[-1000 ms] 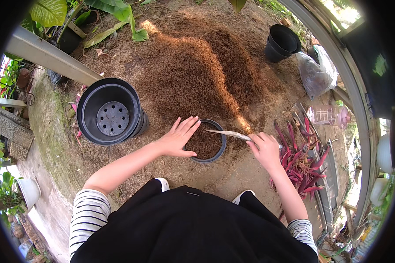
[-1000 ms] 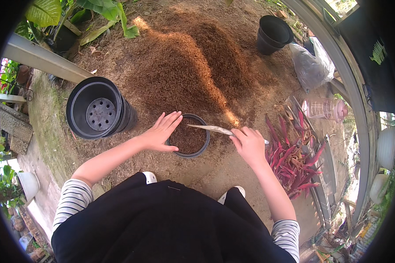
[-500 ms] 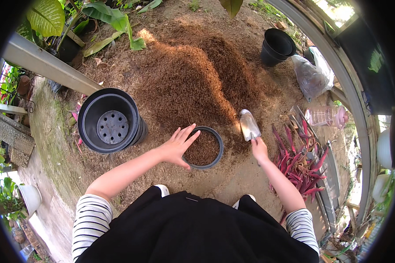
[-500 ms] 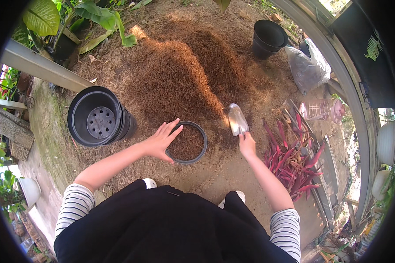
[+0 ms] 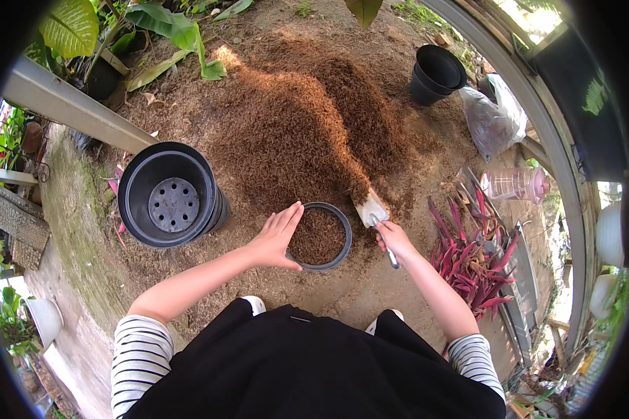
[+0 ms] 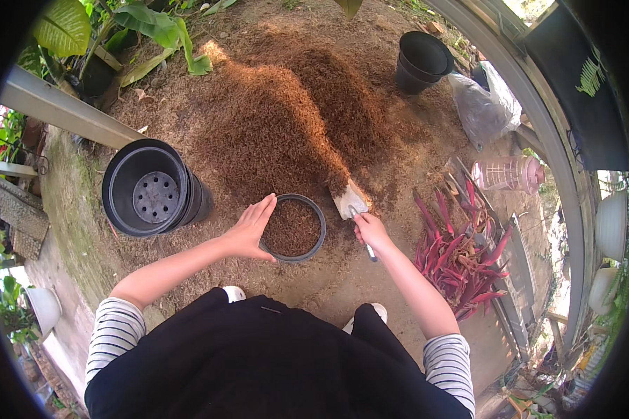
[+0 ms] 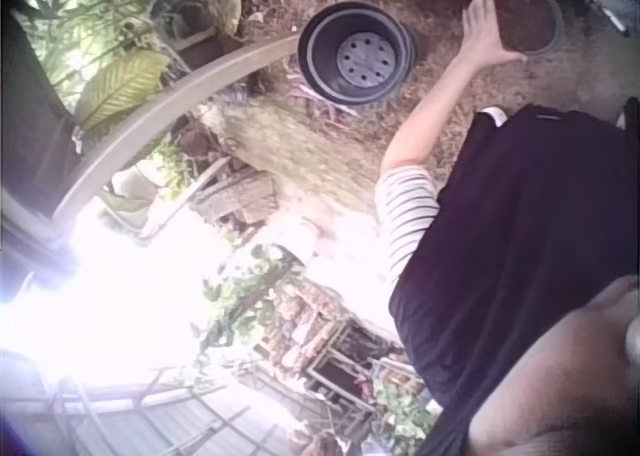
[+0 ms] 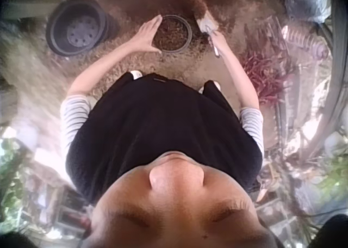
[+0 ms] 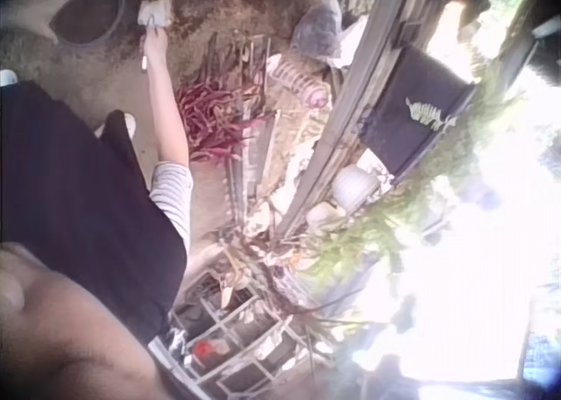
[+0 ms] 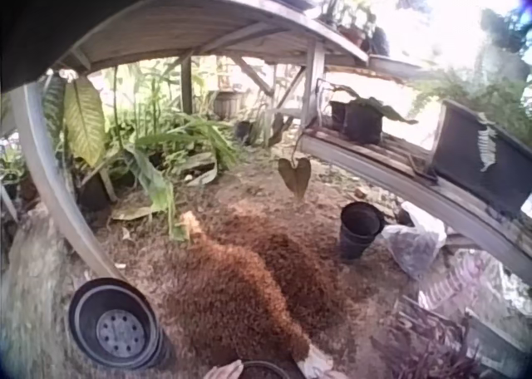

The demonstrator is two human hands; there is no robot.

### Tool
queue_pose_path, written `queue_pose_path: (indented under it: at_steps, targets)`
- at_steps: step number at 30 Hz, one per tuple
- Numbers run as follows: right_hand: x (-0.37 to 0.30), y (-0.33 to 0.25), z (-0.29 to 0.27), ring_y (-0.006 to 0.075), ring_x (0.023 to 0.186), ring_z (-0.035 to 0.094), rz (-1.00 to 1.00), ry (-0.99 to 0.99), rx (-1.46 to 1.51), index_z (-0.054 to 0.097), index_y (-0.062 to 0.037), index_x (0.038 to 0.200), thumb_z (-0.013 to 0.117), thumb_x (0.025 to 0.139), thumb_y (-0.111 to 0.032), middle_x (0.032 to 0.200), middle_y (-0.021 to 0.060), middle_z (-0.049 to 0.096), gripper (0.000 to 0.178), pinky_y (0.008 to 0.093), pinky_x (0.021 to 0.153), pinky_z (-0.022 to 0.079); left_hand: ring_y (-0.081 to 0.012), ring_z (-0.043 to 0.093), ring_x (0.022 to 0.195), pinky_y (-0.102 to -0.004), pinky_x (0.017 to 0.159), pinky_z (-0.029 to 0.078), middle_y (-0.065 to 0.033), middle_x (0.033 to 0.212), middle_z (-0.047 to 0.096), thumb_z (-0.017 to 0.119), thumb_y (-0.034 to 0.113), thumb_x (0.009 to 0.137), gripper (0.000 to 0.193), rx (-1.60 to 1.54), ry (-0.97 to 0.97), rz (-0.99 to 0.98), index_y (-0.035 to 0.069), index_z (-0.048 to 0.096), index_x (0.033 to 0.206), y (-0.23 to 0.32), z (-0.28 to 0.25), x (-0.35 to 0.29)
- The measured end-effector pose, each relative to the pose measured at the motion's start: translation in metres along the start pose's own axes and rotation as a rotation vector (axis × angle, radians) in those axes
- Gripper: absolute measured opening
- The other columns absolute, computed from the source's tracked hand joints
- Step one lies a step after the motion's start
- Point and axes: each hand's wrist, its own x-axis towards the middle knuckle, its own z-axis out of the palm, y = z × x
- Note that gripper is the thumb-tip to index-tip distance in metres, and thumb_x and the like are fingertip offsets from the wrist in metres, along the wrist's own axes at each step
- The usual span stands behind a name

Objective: The person scoops soil from a large pile on the ground using a small hand trowel and transfers it into a black plastic plant pot. They repeatedly fill the pot with soil, occasionally using their hand to level the contents.

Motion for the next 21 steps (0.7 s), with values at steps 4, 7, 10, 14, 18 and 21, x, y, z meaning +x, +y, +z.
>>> queue_pose_path:
  at_steps: [4, 7, 10, 14, 18, 21]
  targets:
    - [-0.024, -0.008, -0.032, 0.0072, 0.051, 0.045, -0.039, -0.048, -0.185, 0.055, -0.0065, 0.085, 0.049, 0.098, -0.026, 0.065, -0.0019, 0.049, 0.024, 0.0241, 0.044, 0.038, -0.0382, 0.008, 0.143, -0.0565, 0.113, 0.014, -0.0196, 0.154, 0.002, 0.086, 0.044, 0.055, 0.138, -0.006, 0.010, -0.023, 0.007, -0.008, 0.149, 0.006, 0.002, 0.001]
    - [-0.037, -0.018, -0.037, 0.0080, 0.051, 0.046, -0.176, 0.012, -0.296, 0.053, -0.0067, 0.075, 0.051, 0.096, -0.027, 0.062, -0.0007, 0.051, 0.030, 0.0258, 0.047, 0.037, -0.0414, 0.008, 0.142, -0.0553, 0.113, 0.015, -0.0228, 0.153, 0.001, 0.087, 0.042, 0.055, 0.139, 0.011, -0.009, 0.007, 0.005, -0.009, 0.148, 0.001, 0.000, 0.002]
    - [-0.053, -0.038, -0.034, 0.0131, 0.056, 0.053, -0.289, 0.045, -0.434, 0.060, -0.0035, 0.083, 0.054, 0.094, -0.032, 0.062, 0.0052, 0.056, 0.031, 0.0302, 0.054, 0.042, -0.0451, 0.007, 0.140, -0.0527, 0.114, 0.016, -0.0267, 0.151, -0.001, 0.087, 0.043, 0.056, 0.139, -0.041, -0.073, 0.022, 0.002, -0.010, 0.148, -0.001, -0.004, 0.006]
    - [-0.074, -0.062, -0.018, 0.0220, 0.064, 0.059, -0.363, -0.043, -0.664, 0.064, -0.0038, 0.097, 0.057, 0.091, -0.036, 0.069, 0.0116, 0.062, 0.034, 0.0357, 0.062, 0.046, -0.0449, 0.004, 0.141, -0.0502, 0.115, 0.015, -0.0276, 0.151, -0.003, 0.081, 0.047, 0.064, 0.133, -0.192, -0.066, 0.052, 0.003, -0.013, 0.147, -0.008, -0.003, 0.005]
    - [-0.087, -0.072, 0.011, 0.0306, 0.069, 0.062, -0.309, -0.111, -0.738, 0.066, -0.0047, 0.098, 0.057, 0.090, -0.039, 0.075, 0.0160, 0.065, 0.036, 0.0393, 0.066, 0.047, -0.0439, 0.001, 0.142, -0.0484, 0.115, 0.013, -0.0280, 0.151, -0.005, 0.071, 0.046, 0.078, 0.118, -0.253, -0.039, 0.027, 0.005, -0.016, 0.147, -0.010, 0.004, 0.007]
    - [-0.084, -0.067, 0.021, 0.0365, 0.075, 0.064, -0.331, -0.120, -0.822, 0.067, -0.0066, 0.098, 0.055, 0.091, -0.040, 0.079, 0.0188, 0.066, 0.036, 0.0429, 0.069, 0.048, -0.0438, 0.002, 0.142, -0.0482, 0.115, 0.013, -0.0278, 0.151, -0.006, 0.067, 0.041, 0.082, 0.111, -0.268, -0.055, 0.014, 0.007, -0.016, 0.147, -0.009, 0.002, 0.007]
